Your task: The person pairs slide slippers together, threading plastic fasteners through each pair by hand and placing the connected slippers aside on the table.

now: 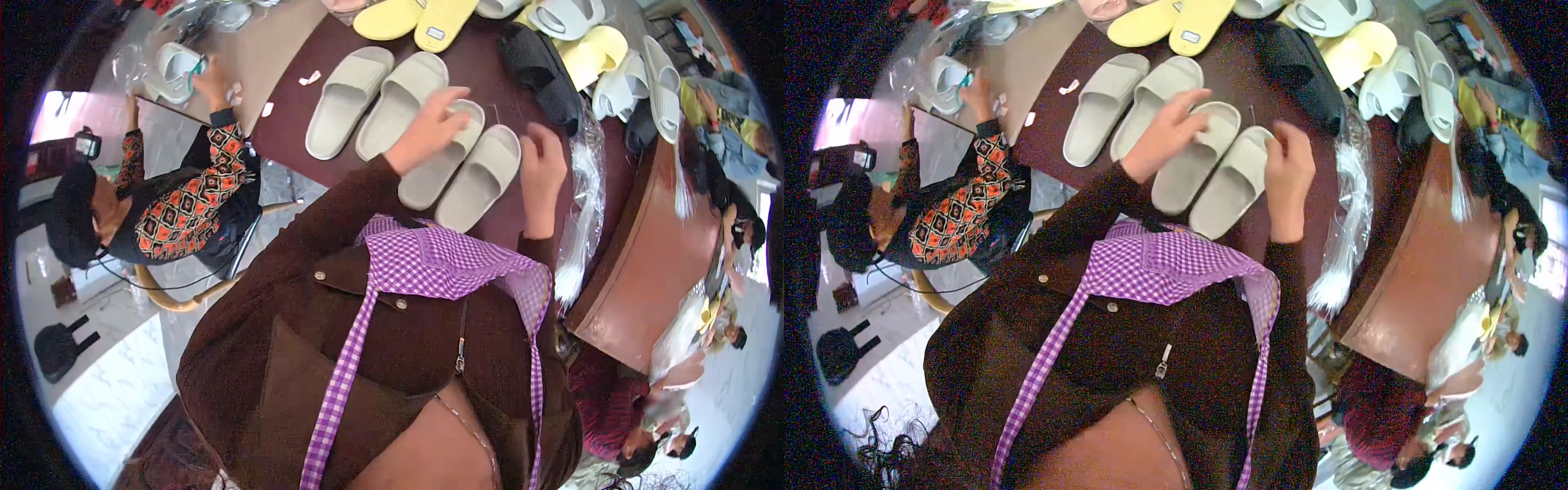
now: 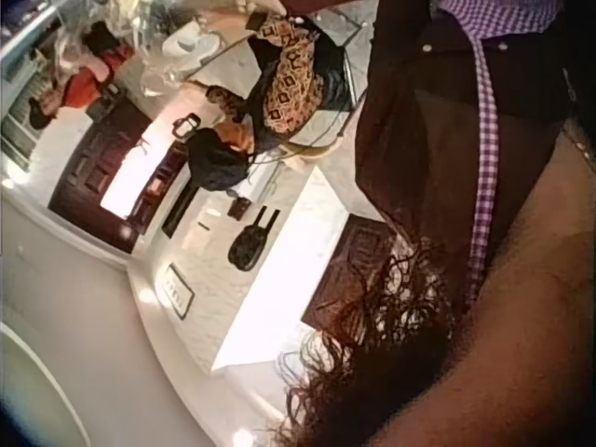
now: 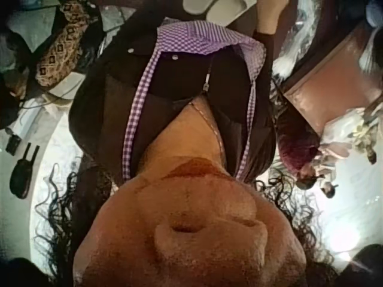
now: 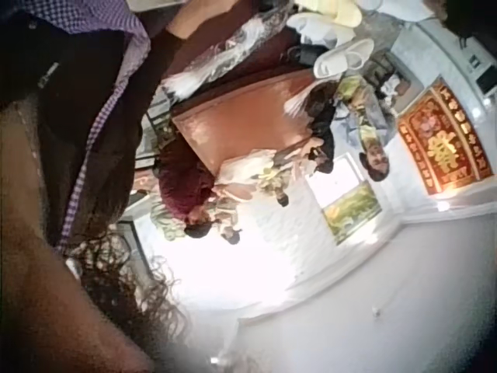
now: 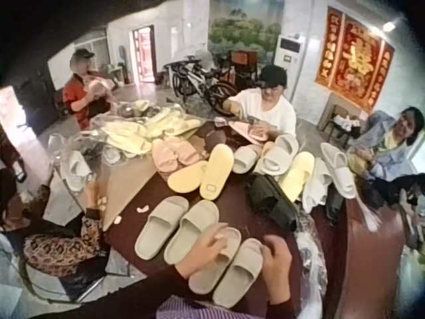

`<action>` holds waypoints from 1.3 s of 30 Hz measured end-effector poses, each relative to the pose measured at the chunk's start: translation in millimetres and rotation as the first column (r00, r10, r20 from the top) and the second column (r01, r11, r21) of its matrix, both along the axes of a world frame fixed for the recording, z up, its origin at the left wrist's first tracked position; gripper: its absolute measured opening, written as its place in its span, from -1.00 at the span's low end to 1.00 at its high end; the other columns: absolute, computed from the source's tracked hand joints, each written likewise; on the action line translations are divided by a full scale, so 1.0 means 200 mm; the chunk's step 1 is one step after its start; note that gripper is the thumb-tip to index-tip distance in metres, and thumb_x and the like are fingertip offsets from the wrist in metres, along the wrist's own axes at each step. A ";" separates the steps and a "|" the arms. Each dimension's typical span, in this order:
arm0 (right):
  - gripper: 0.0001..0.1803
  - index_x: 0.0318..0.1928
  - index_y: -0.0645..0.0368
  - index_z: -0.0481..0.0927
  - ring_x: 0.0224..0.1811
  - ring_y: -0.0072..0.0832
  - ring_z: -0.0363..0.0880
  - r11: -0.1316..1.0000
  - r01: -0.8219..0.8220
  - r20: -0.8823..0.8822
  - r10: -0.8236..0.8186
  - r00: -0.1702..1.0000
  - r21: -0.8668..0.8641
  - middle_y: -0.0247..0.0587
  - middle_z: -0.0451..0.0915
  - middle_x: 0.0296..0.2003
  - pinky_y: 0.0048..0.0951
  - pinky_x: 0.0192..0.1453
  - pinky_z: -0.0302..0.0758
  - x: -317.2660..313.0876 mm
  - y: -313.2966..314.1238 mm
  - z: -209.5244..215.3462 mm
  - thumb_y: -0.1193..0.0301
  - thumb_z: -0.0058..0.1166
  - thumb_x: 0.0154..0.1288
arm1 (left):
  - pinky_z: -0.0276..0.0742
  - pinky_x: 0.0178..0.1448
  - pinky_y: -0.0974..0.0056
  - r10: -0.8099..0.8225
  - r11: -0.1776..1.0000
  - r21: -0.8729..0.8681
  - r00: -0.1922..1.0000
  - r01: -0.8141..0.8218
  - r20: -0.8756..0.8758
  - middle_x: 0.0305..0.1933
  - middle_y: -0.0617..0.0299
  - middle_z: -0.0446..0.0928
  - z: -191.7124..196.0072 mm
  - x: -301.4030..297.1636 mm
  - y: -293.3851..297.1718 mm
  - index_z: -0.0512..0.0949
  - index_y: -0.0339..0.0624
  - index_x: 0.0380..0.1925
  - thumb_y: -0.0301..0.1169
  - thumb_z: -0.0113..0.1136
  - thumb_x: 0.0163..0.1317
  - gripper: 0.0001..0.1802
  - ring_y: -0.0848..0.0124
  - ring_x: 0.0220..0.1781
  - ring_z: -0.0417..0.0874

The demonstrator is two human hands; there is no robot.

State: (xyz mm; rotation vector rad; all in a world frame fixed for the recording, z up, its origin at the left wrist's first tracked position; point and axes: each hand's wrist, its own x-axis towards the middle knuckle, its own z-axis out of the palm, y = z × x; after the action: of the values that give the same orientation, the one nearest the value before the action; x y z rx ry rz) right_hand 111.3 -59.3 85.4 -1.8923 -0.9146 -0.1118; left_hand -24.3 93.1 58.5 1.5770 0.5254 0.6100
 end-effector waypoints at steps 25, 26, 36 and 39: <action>-0.70 -0.18 0.32 0.46 -0.25 0.11 0.51 0.920 0.129 -0.092 -0.174 0.980 -0.371 0.29 0.52 -0.33 -0.08 -0.19 0.43 0.10 -0.51 -0.51 0.45 0.01 0.04 | 0.38 -0.11 -0.02 0.659 0.688 0.685 0.601 -0.240 -0.452 -0.32 -0.20 0.52 -0.64 -0.11 0.35 0.56 -0.43 -0.46 -0.09 0.13 0.02 -0.52 -0.09 -0.25 0.52; -0.69 -0.16 0.31 0.48 -0.25 0.07 0.53 0.890 0.201 -0.075 -0.252 0.965 -0.410 0.28 0.53 -0.33 -0.10 -0.19 0.44 0.20 -0.62 -0.38 0.45 0.02 0.03 | 0.38 -0.11 -0.02 0.654 0.695 0.678 0.602 -0.241 -0.457 -0.32 -0.21 0.51 -0.65 -0.12 0.36 0.56 -0.44 -0.46 -0.10 0.12 0.02 -0.52 -0.10 -0.26 0.51; -0.53 -0.10 0.28 0.54 -0.22 -0.19 0.59 0.486 0.822 0.554 -0.613 0.563 -0.298 -0.01 0.57 -0.11 -0.31 -0.13 0.47 1.22 -1.98 0.41 0.15 0.11 0.12 | 0.37 -0.10 0.03 0.514 0.810 0.526 0.745 -0.258 -0.425 -0.33 -0.23 0.47 -0.70 0.23 0.04 0.52 -0.47 -0.44 -0.16 0.11 0.07 -0.55 -0.08 -0.22 0.47; -0.72 -0.23 0.26 0.62 -0.20 -0.30 0.59 0.650 0.581 0.406 -0.420 0.812 -0.490 -0.06 0.62 -0.26 -0.33 -0.10 0.48 0.91 -1.73 0.22 0.33 0.09 0.11 | 0.38 -0.12 0.08 0.265 0.893 0.432 0.922 -0.125 -0.281 -0.36 -0.17 0.46 -0.63 0.27 -0.07 0.51 -0.45 -0.40 -0.24 0.15 0.06 -0.63 -0.01 -0.25 0.47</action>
State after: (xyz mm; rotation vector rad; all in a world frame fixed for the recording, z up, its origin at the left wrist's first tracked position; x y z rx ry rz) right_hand 293.8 -405.1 128.7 -2.7618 -0.5791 -0.4687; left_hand 29.5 79.0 -67.0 2.0607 0.8654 0.6361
